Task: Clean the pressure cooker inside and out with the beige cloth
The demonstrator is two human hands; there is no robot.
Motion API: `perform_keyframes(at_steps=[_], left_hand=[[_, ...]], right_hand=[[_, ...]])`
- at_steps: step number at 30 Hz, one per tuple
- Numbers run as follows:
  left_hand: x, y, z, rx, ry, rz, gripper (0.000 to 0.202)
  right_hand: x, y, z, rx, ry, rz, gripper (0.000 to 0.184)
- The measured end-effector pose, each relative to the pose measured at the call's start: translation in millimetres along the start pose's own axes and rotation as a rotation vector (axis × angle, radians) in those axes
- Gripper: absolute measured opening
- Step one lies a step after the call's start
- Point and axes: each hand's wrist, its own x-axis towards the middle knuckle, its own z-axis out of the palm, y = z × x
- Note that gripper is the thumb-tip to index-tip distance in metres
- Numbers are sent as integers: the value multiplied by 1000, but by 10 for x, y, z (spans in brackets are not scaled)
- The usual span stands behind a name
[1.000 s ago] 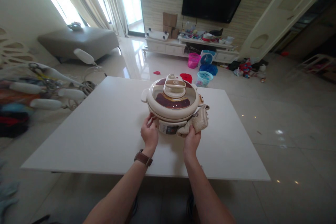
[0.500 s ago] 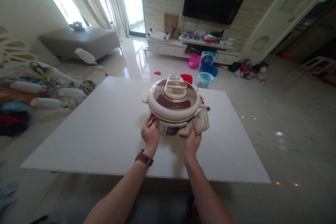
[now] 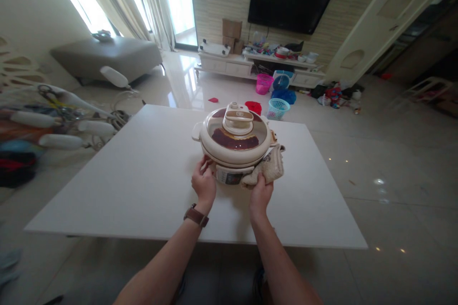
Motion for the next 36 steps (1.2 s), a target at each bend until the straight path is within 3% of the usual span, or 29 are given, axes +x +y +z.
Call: perform_keyframes(at_steps=[12, 22, 25, 28, 32, 36], left_hand=[[19, -61, -6, 9, 2, 12, 47], [57, -79, -19, 13, -6, 12, 46], [61, -51, -22, 9, -4, -11, 46], [49, -14, -18, 6, 3, -26, 45], [13, 13, -4, -16, -2, -29, 43], [73, 54, -28, -38, -4, -68, 43]], right_hand=[[-15, -4, 5, -18, 19, -2, 54], [29, -12, 10, -107, -57, -114, 52], [-161, 15, -8, -122, -107, -248, 52], [-292, 37, -41, -181, -223, -474, 53], [-177, 21, -40, -265, -308, -746, 59], [-118, 6, -21, -372, -295, -839, 68]])
